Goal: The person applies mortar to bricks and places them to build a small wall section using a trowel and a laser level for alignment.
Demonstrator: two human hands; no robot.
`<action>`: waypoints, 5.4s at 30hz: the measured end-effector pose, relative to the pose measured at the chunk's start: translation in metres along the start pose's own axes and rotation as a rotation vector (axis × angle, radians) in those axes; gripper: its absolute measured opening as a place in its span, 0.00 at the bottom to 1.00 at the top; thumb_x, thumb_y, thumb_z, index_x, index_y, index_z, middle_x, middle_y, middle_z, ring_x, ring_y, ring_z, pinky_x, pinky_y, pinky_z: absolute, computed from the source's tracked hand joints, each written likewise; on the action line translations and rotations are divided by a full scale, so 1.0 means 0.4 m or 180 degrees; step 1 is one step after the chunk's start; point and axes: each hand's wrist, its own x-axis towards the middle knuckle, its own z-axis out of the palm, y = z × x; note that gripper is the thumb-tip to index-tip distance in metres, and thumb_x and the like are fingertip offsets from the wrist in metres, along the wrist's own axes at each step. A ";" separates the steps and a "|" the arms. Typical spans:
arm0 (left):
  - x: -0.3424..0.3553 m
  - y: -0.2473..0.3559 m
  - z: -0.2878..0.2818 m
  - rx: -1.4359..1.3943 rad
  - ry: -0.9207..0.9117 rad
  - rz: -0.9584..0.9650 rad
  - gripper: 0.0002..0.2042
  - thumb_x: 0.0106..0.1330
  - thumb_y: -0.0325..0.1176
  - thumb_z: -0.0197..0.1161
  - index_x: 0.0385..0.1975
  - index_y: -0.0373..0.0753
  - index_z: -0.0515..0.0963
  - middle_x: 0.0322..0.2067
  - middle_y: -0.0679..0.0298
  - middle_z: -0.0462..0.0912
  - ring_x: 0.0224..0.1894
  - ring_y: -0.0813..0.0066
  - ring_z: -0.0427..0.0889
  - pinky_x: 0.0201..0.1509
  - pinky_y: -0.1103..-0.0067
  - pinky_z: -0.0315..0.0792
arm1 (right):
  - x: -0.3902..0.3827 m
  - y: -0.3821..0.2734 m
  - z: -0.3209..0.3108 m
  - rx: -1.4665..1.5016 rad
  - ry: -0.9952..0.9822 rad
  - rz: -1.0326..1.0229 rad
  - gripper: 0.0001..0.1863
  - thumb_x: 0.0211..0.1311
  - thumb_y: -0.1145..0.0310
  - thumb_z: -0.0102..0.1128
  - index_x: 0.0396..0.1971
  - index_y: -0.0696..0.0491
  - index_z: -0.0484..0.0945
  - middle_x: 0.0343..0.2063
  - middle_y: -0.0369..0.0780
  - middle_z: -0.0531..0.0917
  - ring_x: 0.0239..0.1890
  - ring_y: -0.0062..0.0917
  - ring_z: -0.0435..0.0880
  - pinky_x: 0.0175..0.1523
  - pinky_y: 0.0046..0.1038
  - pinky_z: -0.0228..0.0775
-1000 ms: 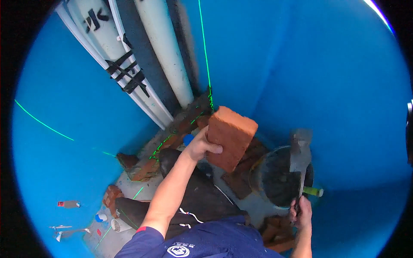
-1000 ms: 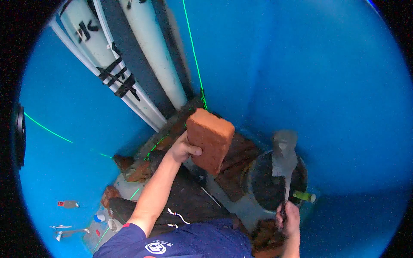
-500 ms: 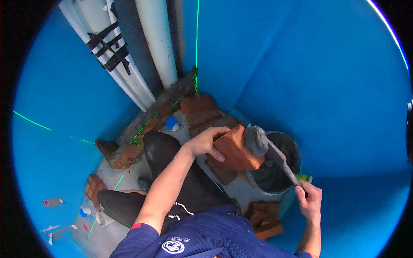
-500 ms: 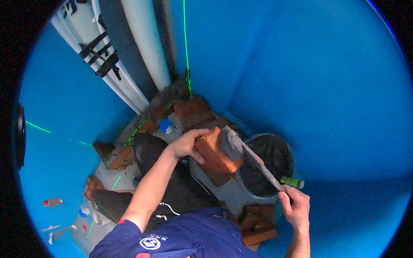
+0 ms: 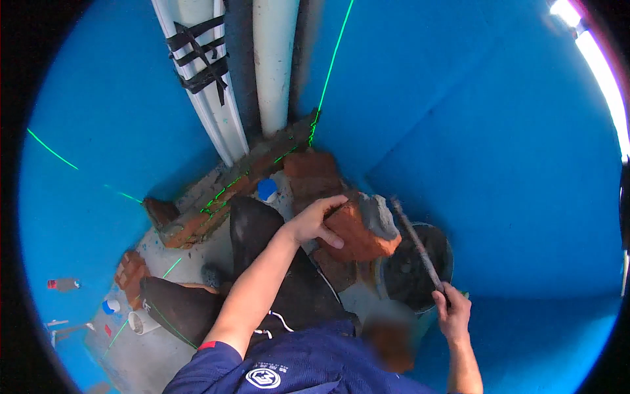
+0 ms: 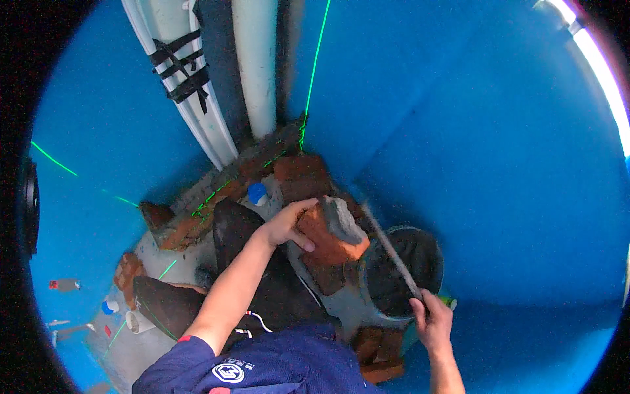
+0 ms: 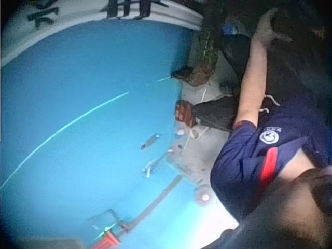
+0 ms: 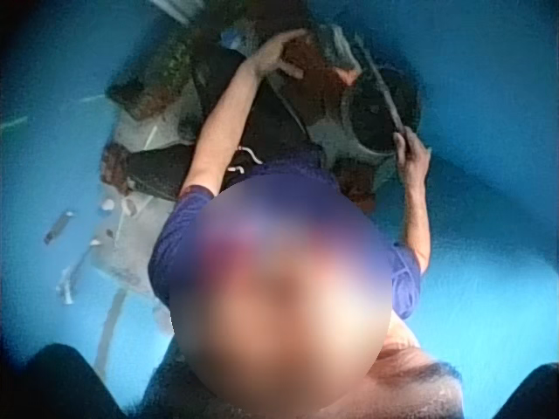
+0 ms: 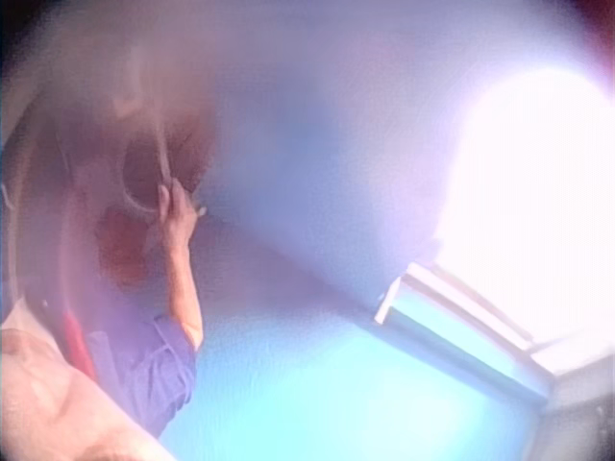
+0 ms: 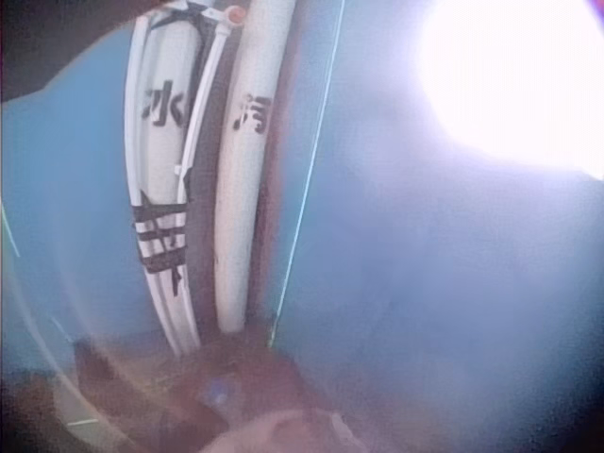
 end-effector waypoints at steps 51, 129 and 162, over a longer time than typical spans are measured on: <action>-0.025 -0.028 -0.040 0.0902 0.2138 0.0558 0.34 0.34 0.29 0.80 0.46 0.38 0.71 0.44 0.66 0.77 0.49 0.72 0.74 0.56 0.75 0.66 | -0.041 -0.021 0.227 0.0628 -0.0113 -0.0404 0.18 0.56 0.74 0.62 0.49 0.57 0.76 0.28 0.47 0.78 0.30 0.37 0.79 0.38 0.29 0.72; 0.414 -0.043 -0.759 0.5445 0.1929 -0.1460 0.24 0.44 0.46 0.71 0.40 0.38 0.77 0.39 0.50 0.80 0.46 0.52 0.79 0.47 0.63 0.75 | 0.381 -0.097 0.501 0.1826 -0.1643 0.1485 0.18 0.68 0.67 0.48 0.53 0.60 0.71 0.41 0.51 0.79 0.41 0.37 0.80 0.45 0.38 0.71; 0.436 -0.076 -0.762 0.5438 0.1793 -0.1469 0.27 0.44 0.47 0.71 0.42 0.37 0.76 0.41 0.52 0.80 0.45 0.54 0.80 0.46 0.65 0.75 | 0.857 -0.170 0.617 0.1278 -0.0732 -0.0266 0.18 0.67 0.69 0.48 0.57 0.47 0.71 0.49 0.51 0.77 0.51 0.49 0.75 0.56 0.39 0.67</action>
